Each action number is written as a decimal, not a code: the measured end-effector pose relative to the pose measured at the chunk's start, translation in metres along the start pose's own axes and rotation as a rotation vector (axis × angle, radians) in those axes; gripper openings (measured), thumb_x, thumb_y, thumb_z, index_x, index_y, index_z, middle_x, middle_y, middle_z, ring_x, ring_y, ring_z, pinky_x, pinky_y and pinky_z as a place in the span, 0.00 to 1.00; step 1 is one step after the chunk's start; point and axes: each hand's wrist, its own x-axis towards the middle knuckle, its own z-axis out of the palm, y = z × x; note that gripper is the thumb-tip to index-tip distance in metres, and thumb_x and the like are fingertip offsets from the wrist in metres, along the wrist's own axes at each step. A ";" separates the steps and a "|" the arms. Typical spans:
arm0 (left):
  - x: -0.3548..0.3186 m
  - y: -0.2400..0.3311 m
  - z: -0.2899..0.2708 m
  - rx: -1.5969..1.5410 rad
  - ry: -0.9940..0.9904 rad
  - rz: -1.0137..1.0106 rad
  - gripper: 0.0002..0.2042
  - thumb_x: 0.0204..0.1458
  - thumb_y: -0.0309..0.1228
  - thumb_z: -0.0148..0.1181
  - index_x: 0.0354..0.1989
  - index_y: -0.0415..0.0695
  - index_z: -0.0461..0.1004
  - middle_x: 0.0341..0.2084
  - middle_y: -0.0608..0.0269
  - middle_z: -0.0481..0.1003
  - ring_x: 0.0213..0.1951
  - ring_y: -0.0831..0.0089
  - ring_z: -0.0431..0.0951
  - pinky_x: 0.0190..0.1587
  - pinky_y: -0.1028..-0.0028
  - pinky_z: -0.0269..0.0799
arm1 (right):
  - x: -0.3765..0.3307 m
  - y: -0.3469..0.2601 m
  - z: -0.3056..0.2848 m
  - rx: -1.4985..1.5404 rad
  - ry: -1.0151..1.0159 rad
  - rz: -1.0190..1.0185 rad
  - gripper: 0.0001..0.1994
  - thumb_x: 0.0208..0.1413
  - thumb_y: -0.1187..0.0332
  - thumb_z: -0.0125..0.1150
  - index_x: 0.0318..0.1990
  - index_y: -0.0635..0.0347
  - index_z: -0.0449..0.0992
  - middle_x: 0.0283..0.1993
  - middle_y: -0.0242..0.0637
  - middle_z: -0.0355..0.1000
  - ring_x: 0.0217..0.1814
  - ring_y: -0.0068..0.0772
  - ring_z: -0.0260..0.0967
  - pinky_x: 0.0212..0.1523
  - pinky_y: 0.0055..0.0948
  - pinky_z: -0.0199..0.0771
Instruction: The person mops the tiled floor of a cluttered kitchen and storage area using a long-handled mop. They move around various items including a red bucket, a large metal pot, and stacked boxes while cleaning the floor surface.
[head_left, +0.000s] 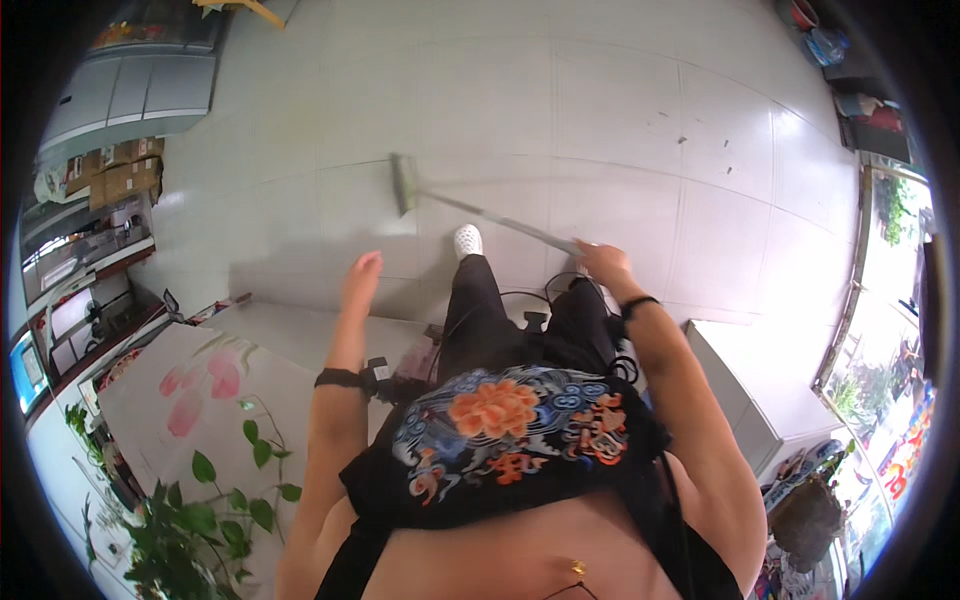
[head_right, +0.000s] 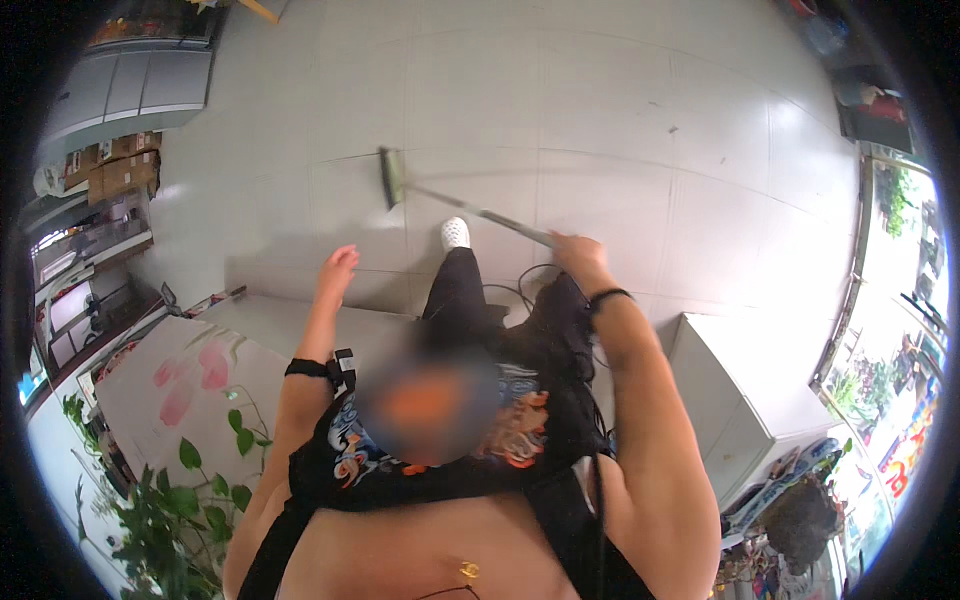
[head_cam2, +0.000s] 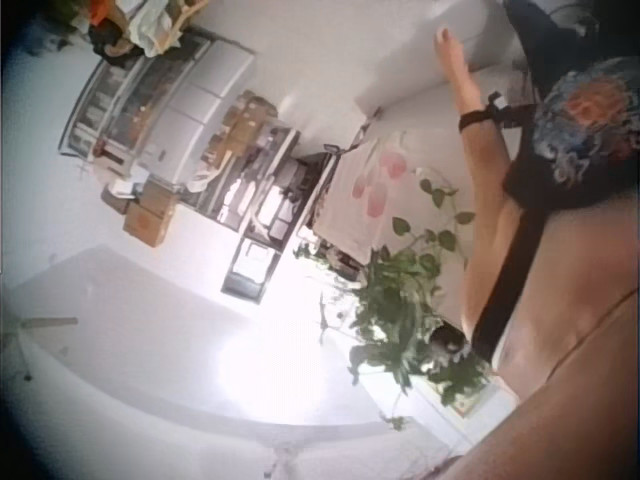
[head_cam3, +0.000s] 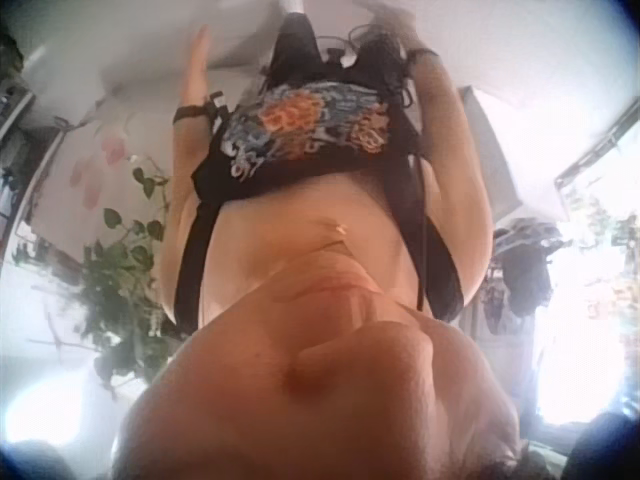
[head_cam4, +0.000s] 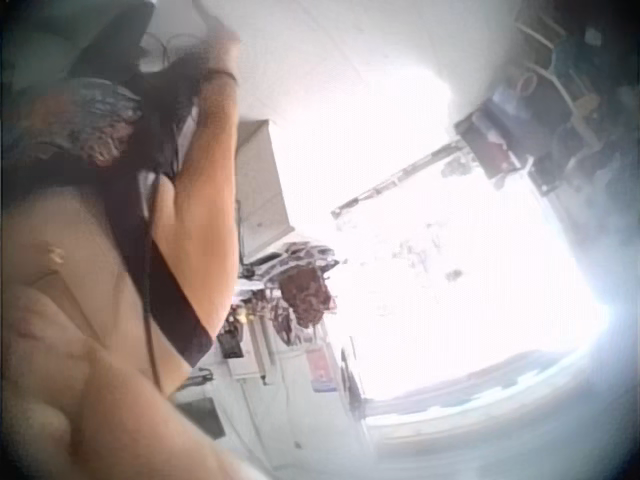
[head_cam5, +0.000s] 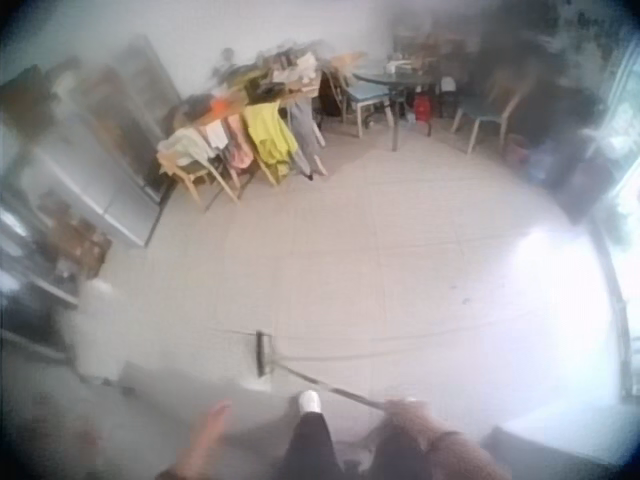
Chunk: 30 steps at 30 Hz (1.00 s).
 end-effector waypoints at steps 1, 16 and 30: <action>-0.013 0.008 0.028 0.006 -0.016 0.038 0.16 0.53 0.39 0.53 0.49 0.48 0.71 0.44 0.62 0.73 0.47 0.70 0.72 0.46 0.68 0.67 | -0.034 0.055 0.004 0.009 -0.034 0.083 0.23 0.56 0.55 0.47 0.61 0.34 0.59 0.41 0.42 0.73 0.43 0.44 0.72 0.39 0.42 0.72; -0.084 0.048 0.253 0.401 -0.216 0.321 0.15 0.51 0.40 0.54 0.41 0.44 0.75 0.36 0.58 0.77 0.40 0.66 0.77 0.43 0.69 0.70 | -0.385 0.444 0.002 0.021 0.314 0.830 0.18 0.56 0.52 0.44 0.51 0.46 0.68 0.41 0.50 0.73 0.45 0.54 0.70 0.44 0.49 0.69; -0.164 0.067 0.329 -0.412 -0.716 -0.106 0.39 0.50 0.50 0.56 0.64 0.43 0.45 0.51 0.49 0.64 0.46 0.62 0.73 0.43 0.67 0.70 | -0.290 0.133 0.018 0.346 0.260 0.188 0.22 0.56 0.59 0.49 0.56 0.56 0.65 0.29 0.56 0.71 0.31 0.57 0.71 0.32 0.46 0.69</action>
